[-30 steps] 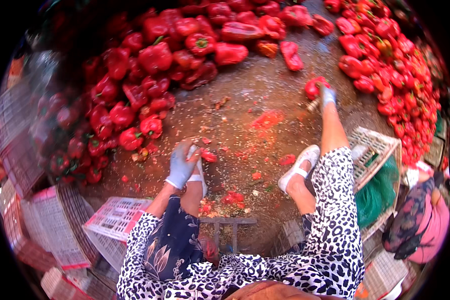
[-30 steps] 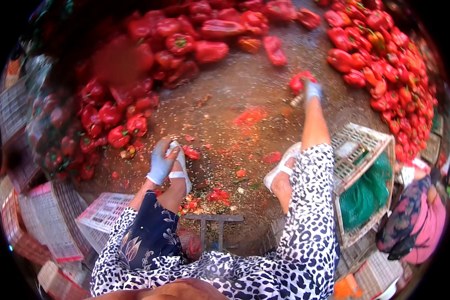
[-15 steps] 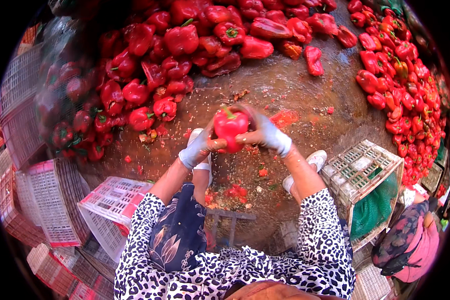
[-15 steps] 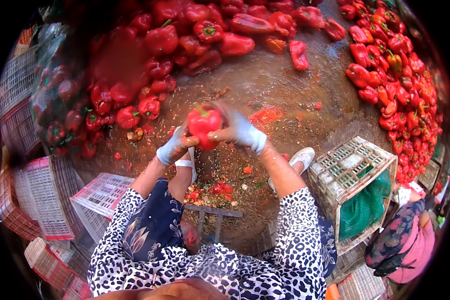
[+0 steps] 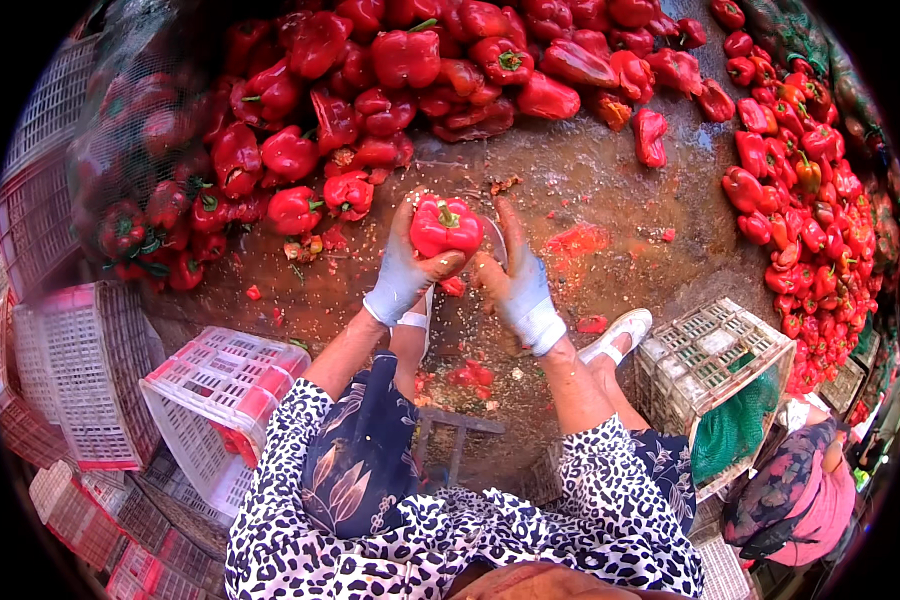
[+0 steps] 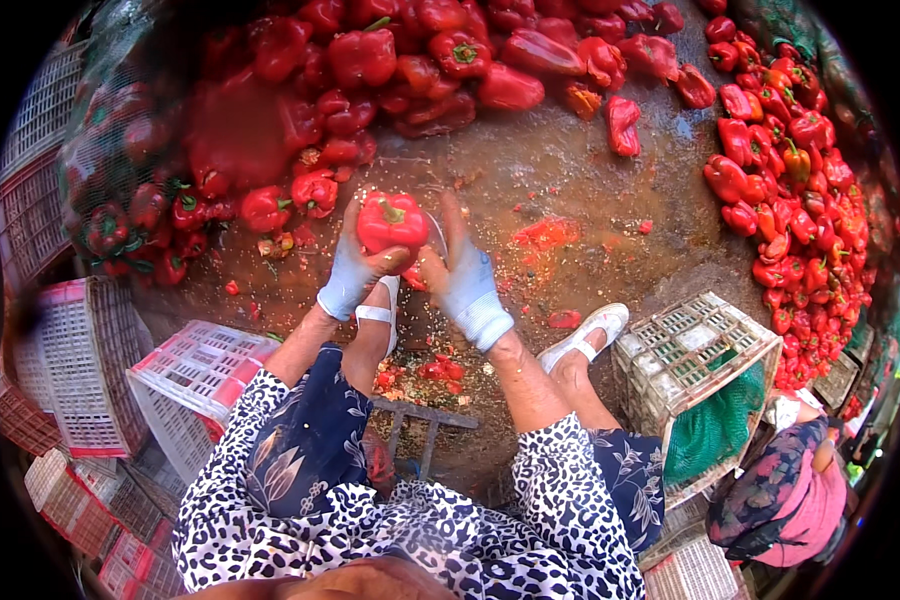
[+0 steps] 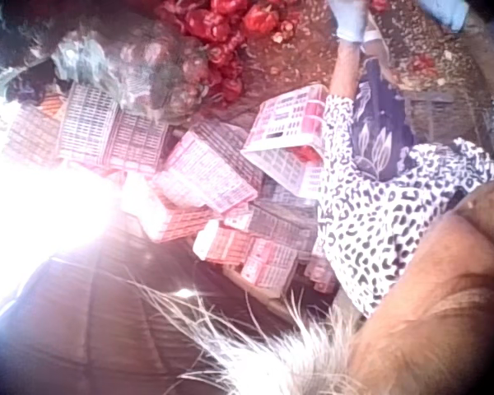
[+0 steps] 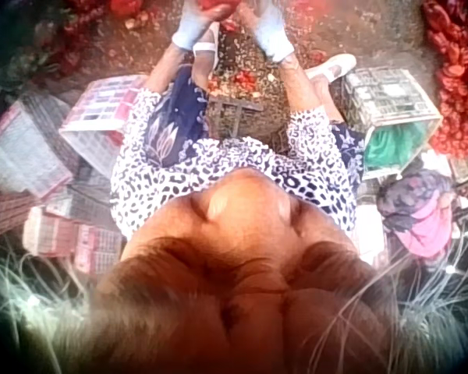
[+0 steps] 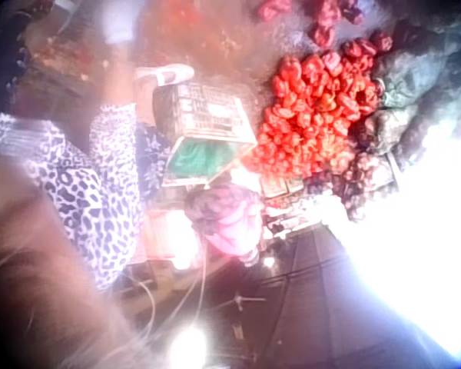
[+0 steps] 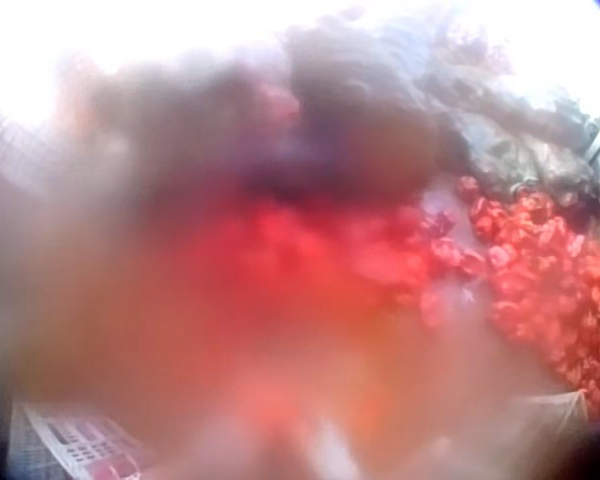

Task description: The person is removing the stems and seeds from red peppers using a knife by hand, placing the processed peppers into a white crate.

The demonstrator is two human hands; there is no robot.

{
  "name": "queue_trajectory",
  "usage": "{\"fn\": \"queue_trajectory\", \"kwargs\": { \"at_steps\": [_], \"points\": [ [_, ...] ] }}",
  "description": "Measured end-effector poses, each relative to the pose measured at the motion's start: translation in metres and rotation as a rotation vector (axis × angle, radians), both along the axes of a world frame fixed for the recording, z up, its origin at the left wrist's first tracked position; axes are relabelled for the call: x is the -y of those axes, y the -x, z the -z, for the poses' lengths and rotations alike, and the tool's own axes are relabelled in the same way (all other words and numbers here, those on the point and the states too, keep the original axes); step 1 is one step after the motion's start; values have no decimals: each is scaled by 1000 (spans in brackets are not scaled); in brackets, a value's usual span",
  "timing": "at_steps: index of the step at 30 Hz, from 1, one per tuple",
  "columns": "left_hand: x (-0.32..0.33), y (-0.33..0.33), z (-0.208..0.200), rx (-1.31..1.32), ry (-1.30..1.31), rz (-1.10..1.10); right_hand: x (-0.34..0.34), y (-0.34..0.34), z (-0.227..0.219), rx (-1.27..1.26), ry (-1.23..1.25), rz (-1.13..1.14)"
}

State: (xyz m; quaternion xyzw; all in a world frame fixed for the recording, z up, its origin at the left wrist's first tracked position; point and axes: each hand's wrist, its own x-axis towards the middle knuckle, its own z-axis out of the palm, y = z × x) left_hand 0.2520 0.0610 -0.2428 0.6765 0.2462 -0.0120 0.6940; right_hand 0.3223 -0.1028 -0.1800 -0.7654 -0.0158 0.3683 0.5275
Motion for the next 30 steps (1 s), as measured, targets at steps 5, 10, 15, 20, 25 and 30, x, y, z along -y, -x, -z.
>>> {"fn": "queue_trajectory", "kwargs": {
  "at_steps": [5, 10, 15, 20, 25, 30],
  "points": [
    [6, 1, 0, 62, -136, -11, -13, 10, -1, 9, -7, 26],
    [9, -6, -7, 74, -64, -79, -26, 42, 13, -112, 142, 59],
    [9, -15, -1, 101, 144, -195, -39, 69, 33, 208, 338, 27],
    [13, -8, -1, 98, 487, -275, -38, 79, 63, 384, 525, -19],
    [17, -2, -1, 113, 572, -271, -22, 64, 86, 678, 455, -110],
    [9, -2, -18, 67, 767, -158, 4, 40, 82, 965, 325, -299]
  ]
}}
